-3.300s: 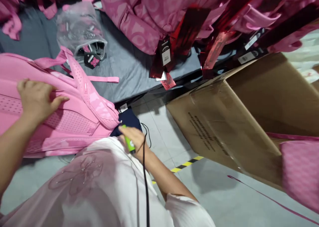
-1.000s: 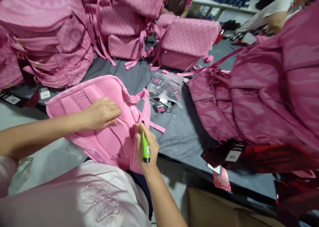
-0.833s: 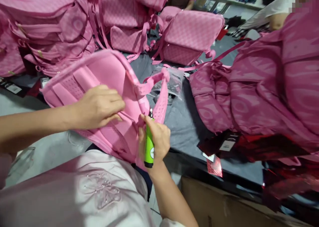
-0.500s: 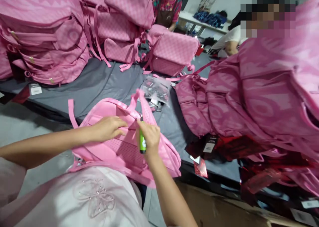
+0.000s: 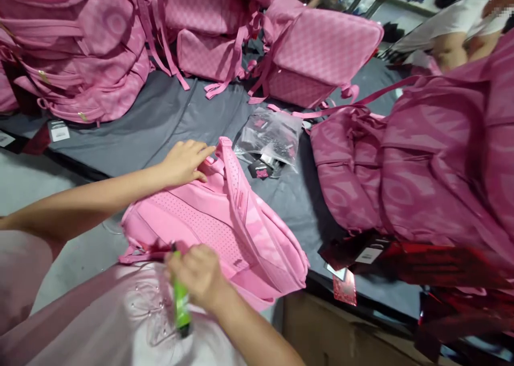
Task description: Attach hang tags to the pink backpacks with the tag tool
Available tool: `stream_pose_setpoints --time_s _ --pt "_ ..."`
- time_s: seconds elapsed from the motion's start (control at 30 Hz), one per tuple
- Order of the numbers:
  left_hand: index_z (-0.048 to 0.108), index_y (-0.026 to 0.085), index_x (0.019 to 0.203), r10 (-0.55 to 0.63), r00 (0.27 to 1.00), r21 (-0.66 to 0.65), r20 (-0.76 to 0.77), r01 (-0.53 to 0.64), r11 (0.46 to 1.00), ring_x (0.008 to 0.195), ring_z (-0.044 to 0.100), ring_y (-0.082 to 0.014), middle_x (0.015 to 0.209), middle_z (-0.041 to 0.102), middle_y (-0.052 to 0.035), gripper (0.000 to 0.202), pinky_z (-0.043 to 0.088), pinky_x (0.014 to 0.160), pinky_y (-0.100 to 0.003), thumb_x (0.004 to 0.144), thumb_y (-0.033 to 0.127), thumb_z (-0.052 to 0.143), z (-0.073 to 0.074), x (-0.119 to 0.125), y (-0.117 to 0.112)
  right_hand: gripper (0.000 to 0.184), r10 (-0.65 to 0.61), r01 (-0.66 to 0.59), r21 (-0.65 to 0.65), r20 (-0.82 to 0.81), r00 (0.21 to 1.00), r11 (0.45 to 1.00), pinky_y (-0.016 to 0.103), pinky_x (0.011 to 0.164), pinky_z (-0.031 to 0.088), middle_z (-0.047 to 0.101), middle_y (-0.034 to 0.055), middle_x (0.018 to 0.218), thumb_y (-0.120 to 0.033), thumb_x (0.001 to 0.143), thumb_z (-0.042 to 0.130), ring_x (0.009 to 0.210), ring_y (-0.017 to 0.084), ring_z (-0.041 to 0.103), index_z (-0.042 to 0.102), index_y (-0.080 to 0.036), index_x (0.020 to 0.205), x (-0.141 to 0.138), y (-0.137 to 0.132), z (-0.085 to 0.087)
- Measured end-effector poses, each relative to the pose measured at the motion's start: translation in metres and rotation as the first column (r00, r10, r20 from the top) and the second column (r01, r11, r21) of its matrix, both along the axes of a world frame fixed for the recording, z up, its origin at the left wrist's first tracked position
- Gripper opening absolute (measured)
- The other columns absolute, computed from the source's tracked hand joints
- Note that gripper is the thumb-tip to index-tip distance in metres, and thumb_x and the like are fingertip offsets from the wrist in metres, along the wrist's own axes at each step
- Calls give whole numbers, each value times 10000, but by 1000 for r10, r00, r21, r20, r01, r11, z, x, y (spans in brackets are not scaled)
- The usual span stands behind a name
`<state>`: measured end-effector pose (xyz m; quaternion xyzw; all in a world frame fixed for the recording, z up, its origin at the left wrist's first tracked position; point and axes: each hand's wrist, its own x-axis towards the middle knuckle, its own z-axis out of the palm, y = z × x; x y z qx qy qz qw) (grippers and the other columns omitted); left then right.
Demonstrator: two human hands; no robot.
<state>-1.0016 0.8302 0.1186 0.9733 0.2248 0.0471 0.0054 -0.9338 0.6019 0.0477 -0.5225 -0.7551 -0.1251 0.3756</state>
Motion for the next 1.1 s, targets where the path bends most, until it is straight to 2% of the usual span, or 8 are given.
stream_pose_setpoints --time_s 0.07,0.23,0.4,0.53,0.7,0.83,0.97,1.1 --pt "443 190 1481 -39 999 1 11 39 999 1224 540 -307 1367 592 -125 776 426 978 -417 825 458 761 -5 0 5 215 30 -27 35 -85 996 999 294 540 512 600 -50 603 -159 921 609 538 145 573 654 -250 1110 -1 -6 -1" --pt "344 166 1546 -108 994 24 33 107 994 1318 474 -354 1484 494 -185 974 379 1070 -506 767 558 779 4 -12 -9 458 -168 210 178 -223 960 961 391 816 586 746 58 960 -120 898 621 892 226 705 585 -230 1342 39 21 3" --pt "210 132 1597 -88 996 36 33 87 996 1485 270 -439 1625 286 -248 1092 183 1171 -693 748 473 806 -1 -8 -15 368 -200 209 92 -91 975 974 354 756 510 729 33 855 -151 909 610 806 201 682 596 -231 1268 38 46 0" --pt "212 116 1593 -52 999 5 0 52 999 1488 300 -409 1615 319 -235 1078 184 1205 -655 749 413 814 -14 2 -6 317 -146 150 30 -105 984 988 373 781 499 717 48 862 -194 901 605 818 220 671 605 -223 1217 31 39 1" --pt "-4 209 1620 -206 976 111 67 198 974 1582 33 -386 1699 21 -203 1154 75 1225 -659 784 424 762 -14 1 -14 414 -113 110 -43 -82 990 993 405 803 526 724 96 969 -407 969 525 889 252 690 539 -211 1334 52 38 -5" --pt "-89 266 1607 -296 955 160 19 290 944 1582 -22 -382 1701 -43 -176 1184 83 1203 -683 784 433 747 -14 9 -20 419 -229 233 0 -193 954 972 390 746 564 715 87 976 -339 931 567 825 232 687 491 -219 1324 61 38 -9" --pt "-51 244 1613 -232 972 150 -38 235 960 1570 35 -433 1698 -44 -195 1229 162 1183 -690 739 423 794 -20 22 -14 239 -107 78 -178 -161 981 981 375 805 560 744 39 930 -187 888 609 833 198 703 590 -242 1120 64 36 11" --pt "-59 249 1615 -257 966 140 -38 260 955 1563 155 -398 1699 -36 -201 1152 305 1163 -579 787 302 741 -24 19 -13 288 -36 -12 -275 -169 985 961 367 840 556 770 38 989 -149 888 612 866 186 731 600 -245 1160 72 35 31"
